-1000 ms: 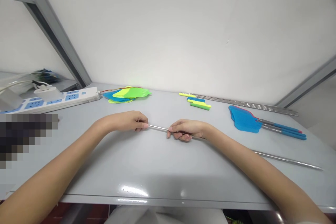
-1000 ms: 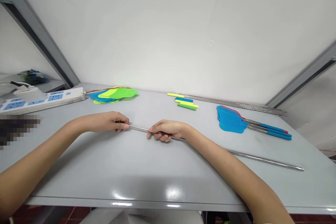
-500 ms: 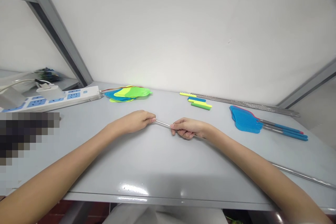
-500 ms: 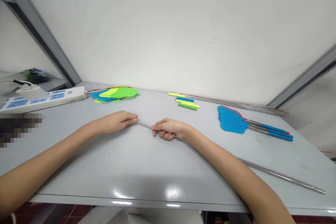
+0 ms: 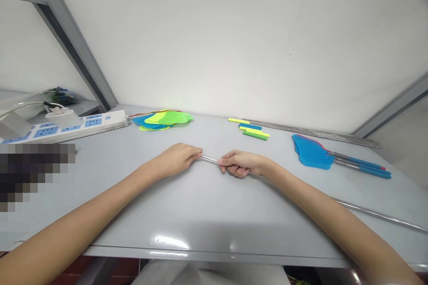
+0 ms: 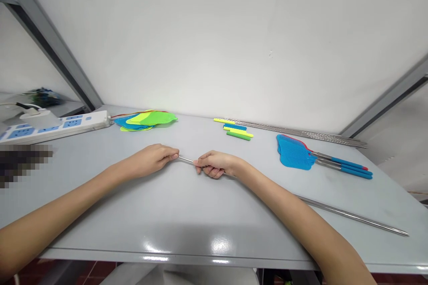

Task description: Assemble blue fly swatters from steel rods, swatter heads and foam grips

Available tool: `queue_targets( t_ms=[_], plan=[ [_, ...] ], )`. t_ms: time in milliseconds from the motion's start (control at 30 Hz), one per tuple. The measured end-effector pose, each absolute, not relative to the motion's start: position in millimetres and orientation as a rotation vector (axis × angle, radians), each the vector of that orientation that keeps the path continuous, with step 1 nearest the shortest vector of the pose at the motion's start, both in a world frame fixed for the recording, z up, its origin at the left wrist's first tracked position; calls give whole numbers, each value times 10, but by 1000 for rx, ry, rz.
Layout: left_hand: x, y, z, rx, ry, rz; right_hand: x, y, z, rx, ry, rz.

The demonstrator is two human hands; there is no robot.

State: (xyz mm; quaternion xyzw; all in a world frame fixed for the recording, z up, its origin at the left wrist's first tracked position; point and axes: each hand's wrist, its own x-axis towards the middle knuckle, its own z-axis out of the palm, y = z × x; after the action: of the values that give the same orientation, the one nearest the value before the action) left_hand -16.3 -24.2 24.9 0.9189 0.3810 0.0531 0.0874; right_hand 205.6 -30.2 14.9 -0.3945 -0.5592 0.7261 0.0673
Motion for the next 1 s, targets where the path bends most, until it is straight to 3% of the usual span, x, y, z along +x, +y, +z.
queue_targets(
  t_ms=[1000],
  plan=[
    [-144,-293,365,2589,1126,179,2041,-312,152,-1148,-1729,2173]
  ],
)
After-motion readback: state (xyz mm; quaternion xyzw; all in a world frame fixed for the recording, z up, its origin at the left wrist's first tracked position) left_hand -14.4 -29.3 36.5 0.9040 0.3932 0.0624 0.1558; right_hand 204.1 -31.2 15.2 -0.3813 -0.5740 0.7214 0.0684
